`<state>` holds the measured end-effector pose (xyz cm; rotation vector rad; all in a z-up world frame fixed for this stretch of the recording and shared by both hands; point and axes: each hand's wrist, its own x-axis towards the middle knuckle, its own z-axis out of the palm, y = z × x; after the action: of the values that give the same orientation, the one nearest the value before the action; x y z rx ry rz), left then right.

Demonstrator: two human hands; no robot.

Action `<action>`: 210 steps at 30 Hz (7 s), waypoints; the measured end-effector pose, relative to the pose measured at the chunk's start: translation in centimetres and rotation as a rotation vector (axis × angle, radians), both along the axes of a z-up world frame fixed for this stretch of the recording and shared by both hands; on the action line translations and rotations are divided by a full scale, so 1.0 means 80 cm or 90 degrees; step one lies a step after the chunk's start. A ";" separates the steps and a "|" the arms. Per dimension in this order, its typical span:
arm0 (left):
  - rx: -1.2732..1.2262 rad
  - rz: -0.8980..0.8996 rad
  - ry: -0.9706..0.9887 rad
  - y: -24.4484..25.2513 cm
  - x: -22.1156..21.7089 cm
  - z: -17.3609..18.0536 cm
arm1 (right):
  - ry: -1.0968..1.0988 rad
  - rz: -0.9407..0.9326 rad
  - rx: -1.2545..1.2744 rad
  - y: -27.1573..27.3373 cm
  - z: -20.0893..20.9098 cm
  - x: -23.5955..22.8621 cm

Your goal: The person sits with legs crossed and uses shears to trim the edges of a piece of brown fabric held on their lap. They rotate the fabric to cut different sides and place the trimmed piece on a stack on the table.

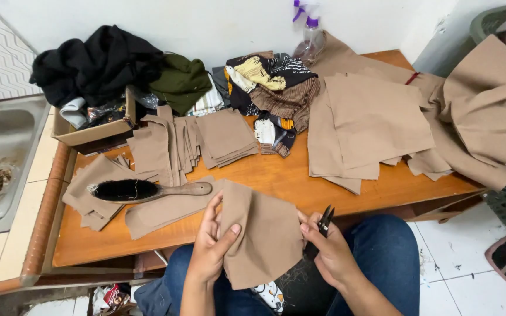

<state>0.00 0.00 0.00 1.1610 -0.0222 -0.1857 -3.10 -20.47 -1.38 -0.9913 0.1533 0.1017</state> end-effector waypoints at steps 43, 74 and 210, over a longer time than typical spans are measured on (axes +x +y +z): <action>0.870 -0.021 -0.534 -0.037 0.054 -0.029 | -0.152 -0.363 -0.920 -0.053 -0.017 0.007; -0.120 0.140 0.514 -0.134 -0.029 -0.060 | 0.108 -0.252 -0.122 -0.001 -0.059 -0.020; 0.016 0.246 0.464 -0.156 -0.033 -0.001 | 0.129 -0.213 -0.166 -0.016 -0.069 -0.039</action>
<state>-2.66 -12.49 -0.05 1.0447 0.8415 -0.2561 -6.24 -21.77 -6.92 -1.2006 0.5258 -0.1292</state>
